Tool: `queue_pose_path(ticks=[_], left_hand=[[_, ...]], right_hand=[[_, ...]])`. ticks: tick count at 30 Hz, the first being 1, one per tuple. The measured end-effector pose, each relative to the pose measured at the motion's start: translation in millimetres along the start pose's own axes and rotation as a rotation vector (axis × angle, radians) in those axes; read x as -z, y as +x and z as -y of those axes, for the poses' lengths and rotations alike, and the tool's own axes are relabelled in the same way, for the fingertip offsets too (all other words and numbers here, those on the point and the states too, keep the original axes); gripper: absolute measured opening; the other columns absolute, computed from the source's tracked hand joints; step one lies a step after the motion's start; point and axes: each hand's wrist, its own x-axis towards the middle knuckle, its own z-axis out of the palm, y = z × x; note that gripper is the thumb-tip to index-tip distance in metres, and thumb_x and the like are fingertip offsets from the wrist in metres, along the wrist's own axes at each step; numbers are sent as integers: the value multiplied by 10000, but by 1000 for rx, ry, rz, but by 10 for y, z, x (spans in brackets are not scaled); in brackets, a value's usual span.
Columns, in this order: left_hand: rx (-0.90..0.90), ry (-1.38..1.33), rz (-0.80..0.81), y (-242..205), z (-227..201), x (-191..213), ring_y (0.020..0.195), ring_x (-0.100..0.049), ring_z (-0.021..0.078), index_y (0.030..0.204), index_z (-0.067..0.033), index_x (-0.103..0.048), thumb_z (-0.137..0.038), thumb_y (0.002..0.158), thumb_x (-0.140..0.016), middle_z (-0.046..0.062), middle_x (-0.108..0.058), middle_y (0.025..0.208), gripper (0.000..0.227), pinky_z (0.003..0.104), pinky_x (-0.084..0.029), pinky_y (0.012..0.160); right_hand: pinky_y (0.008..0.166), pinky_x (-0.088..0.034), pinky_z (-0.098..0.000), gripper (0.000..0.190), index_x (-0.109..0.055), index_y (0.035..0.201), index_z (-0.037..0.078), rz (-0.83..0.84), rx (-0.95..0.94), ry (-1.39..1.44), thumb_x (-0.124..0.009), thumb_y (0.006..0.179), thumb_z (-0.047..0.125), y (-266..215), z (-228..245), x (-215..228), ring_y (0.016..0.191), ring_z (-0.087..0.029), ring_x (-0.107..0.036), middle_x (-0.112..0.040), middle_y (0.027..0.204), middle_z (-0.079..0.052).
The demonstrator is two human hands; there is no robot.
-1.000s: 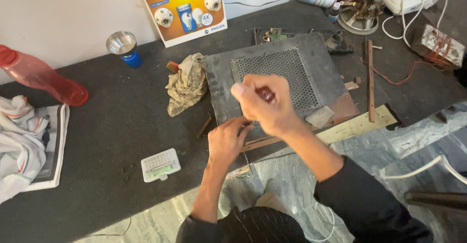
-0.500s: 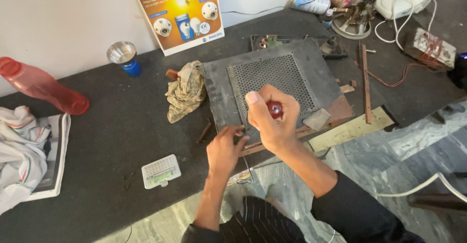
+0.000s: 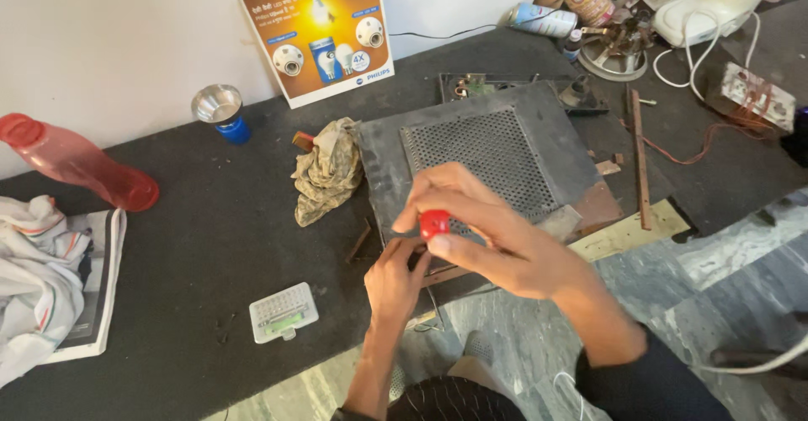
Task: The person uses a red-handled screwdriver to tighten screws on a circular speaker-like component mounted on a metal base. They then place a perforated metal grille over the component and secure it with additional screws. The person handles small screws and a screwdriver throughout the process.
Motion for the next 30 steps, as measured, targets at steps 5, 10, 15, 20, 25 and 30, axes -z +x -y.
queue_pose_path(ticks=[5,10,15,20,25,30], left_hand=[[19,9,-12,-8,14,-47,764,-735,228,1013,-168,-756,-247,855,-776,-10,-716,905,178,361,-557,619],[0,66,-67,-8,-11,-87,727,-728,220,984,-183,-765,-249,842,-785,-27,-709,882,159,361,-547,588],[-11,52,-76,5,-34,-57,677,-713,197,984,-186,-766,-282,828,-812,-49,-708,857,189,343,-538,563],[61,34,-19,21,-22,-57,619,-690,194,980,-178,-767,-322,816,-830,-53,-712,863,227,340,-527,550],[9,18,-58,12,17,-83,656,-695,199,981,-176,-768,-310,821,-820,-50,-709,855,215,341,-527,563],[38,-28,19,8,73,-49,647,-685,191,1021,-203,-780,-275,870,-758,-41,-704,880,169,338,-528,586]], right_hand=[[932,-564,-337,283,-725,1177,49,-119,20,-215,-771,920,158,-52,-25,124,1119,-204,-683,-658,1268,-126],[825,-625,-270,318,-642,1160,27,-250,99,-97,-820,911,117,-43,-241,58,981,-157,-781,-767,1090,-78],[823,-577,-271,265,-623,1226,-2,-260,-78,27,-732,987,40,-42,-302,56,936,-134,-706,-736,1054,-100],[807,-562,-263,433,-561,1429,2,-130,-237,209,-607,999,10,-41,-225,218,944,-138,-664,-708,1158,-105],[873,-625,-307,393,-602,1330,-21,-175,-126,123,-691,948,-24,-52,-282,275,1098,-164,-705,-667,1269,-138],[767,-647,-282,318,-577,1168,-2,-271,-130,97,-780,924,0,-47,-349,224,980,-152,-745,-774,1176,-133]])
